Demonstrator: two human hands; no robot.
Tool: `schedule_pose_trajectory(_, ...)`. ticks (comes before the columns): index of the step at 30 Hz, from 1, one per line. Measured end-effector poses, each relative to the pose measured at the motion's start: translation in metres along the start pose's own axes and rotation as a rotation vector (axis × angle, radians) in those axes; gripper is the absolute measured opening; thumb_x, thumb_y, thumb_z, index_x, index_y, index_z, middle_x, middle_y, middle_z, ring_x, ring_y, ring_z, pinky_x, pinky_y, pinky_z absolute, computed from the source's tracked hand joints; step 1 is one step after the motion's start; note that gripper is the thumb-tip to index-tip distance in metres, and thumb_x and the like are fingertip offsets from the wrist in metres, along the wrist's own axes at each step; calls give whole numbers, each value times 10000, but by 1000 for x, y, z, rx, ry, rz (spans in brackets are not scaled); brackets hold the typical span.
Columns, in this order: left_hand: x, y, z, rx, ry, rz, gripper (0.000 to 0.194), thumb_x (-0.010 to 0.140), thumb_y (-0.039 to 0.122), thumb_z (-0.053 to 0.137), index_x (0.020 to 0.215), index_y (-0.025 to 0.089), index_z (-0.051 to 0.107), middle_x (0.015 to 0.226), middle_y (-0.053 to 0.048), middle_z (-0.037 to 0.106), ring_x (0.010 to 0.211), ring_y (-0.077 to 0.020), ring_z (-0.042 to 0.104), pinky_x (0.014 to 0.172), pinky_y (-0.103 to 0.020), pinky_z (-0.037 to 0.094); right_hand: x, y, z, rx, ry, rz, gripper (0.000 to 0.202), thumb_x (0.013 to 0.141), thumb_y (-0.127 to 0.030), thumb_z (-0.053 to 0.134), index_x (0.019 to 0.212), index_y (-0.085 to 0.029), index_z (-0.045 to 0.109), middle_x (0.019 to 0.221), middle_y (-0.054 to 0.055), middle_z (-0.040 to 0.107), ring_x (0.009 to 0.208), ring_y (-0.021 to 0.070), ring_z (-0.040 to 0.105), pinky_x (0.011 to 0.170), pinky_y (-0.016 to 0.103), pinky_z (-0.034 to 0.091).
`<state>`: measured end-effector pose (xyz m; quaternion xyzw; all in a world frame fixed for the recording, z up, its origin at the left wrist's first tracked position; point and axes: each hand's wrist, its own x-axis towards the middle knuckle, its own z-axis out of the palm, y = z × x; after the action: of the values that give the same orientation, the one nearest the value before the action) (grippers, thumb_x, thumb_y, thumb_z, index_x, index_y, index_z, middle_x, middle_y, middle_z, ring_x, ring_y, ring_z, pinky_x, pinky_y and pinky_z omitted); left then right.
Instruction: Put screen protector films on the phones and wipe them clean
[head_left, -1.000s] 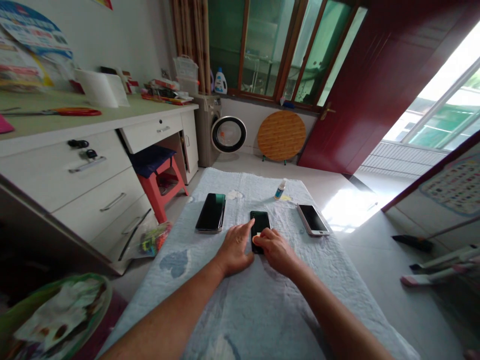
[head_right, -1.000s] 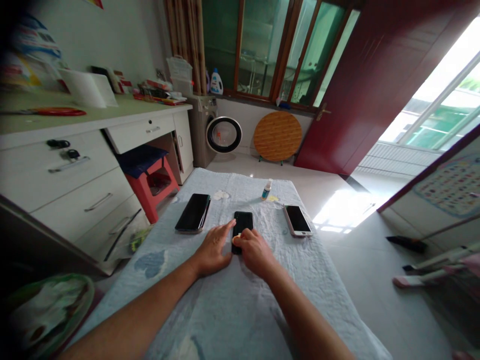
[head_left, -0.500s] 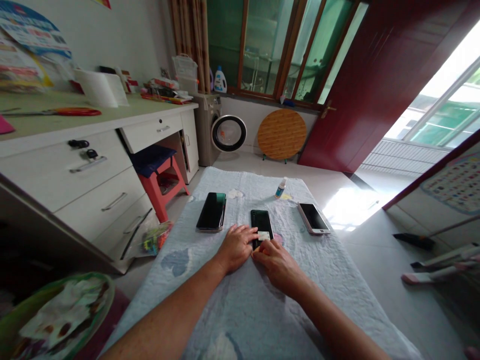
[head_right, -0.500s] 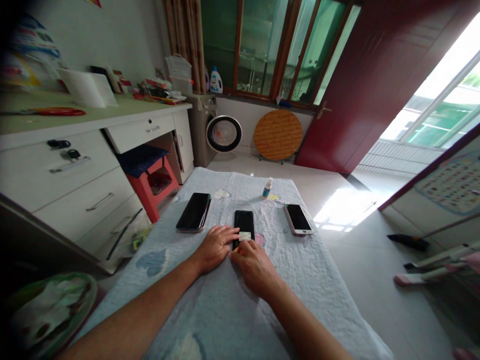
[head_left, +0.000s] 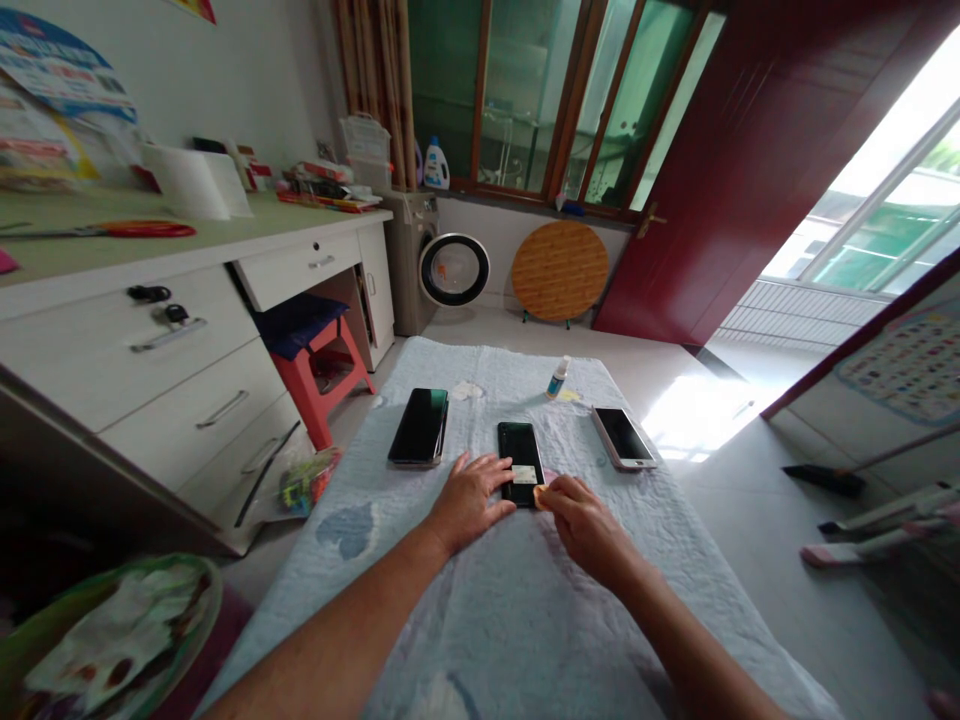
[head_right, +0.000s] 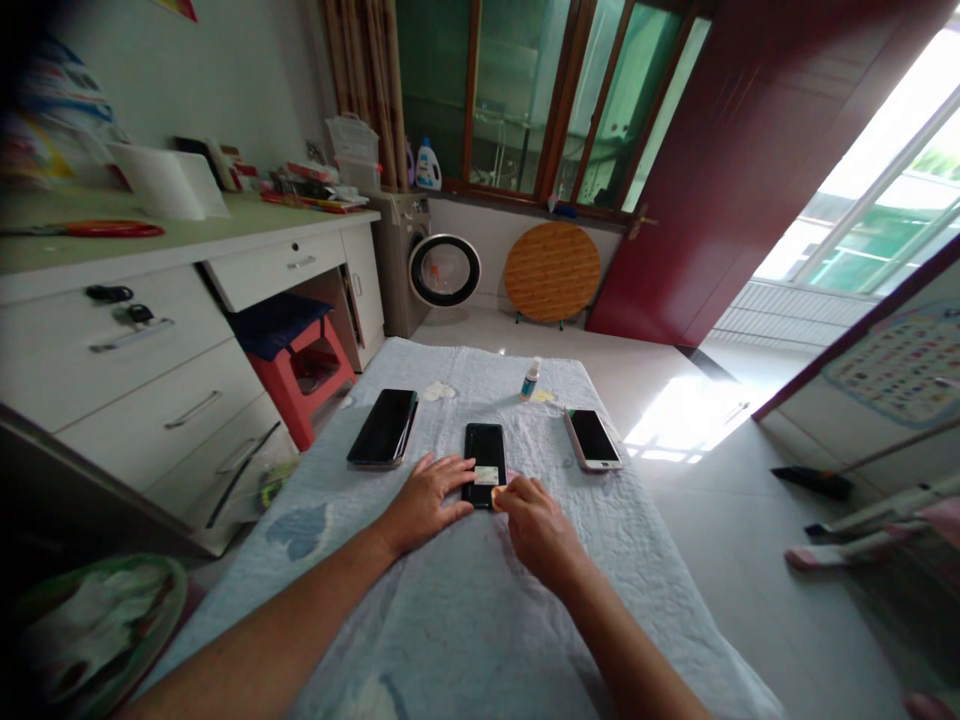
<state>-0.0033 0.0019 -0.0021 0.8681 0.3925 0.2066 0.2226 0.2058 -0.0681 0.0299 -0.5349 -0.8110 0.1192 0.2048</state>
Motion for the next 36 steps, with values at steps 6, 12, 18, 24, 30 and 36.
schedule_pose_trajectory(6, -1, 0, 1, -10, 83, -14, 503, 815, 320, 685, 1287, 233, 538, 1437, -112, 486, 1337, -273, 435, 1138, -534, 258, 11, -9, 18, -72, -16, -105, 318, 950, -127, 423, 1177, -248, 610, 1090, 72, 596, 1027, 207, 485, 924, 324, 408)
schedule_pose_trajectory(12, 1, -2, 1, -15, 51, -2, 496, 809, 381, 687, 1264, 232, 555, 1388, -106, 544, 1306, -283, 467, 1134, -537, 247, 41, 8, 24, -177, -33, -56, 268, 977, -214, 430, 1180, -218, 605, 1089, 64, 595, 955, 187, 480, 881, 284, 387)
schedule_pose_trajectory(18, 2, 0, -2, -76, 79, 9, 569, 783, 417, 706, 1288, 224, 528, 1316, -103, 594, 1245, -290, 515, 1120, -516, 272, 89, 22, 25, -307, -56, -21, 256, 969, -241, 448, 1166, -214, 609, 1092, 67, 593, 962, 199, 464, 871, 280, 351)
schedule_pose_trajectory(24, 2, 1, -3, -38, 61, -8, 543, 786, 371, 713, 1281, 219, 548, 1338, -110, 583, 1267, -294, 500, 1118, -513, 278, 114, 41, 27, -340, -21, 73, 292, 994, -250, 385, 1134, -190, 634, 1088, 92, 602, 938, 188, 497, 879, 285, 339)
schedule_pose_trajectory(30, 2, -1, -1, 9, 43, -20, 541, 792, 423, 714, 1268, 212, 565, 1389, -113, 544, 1299, -286, 477, 1133, -511, 264, 87, 46, 25, -309, 27, 65, 282, 988, -183, 375, 1044, -181, 652, 962, 88, 632, 929, 189, 537, 854, 280, 368)
schedule_pose_trajectory(36, 1, 0, 0, 35, 54, -22, 515, 771, 358, 749, 1238, 213, 586, 1391, -107, 544, 1296, -277, 485, 1130, -507, 281, 38, 18, 20, -202, 66, 49, 266, 969, -161, 403, 958, -210, 664, 901, 52, 602, 831, 167, 533, 786, 251, 406)
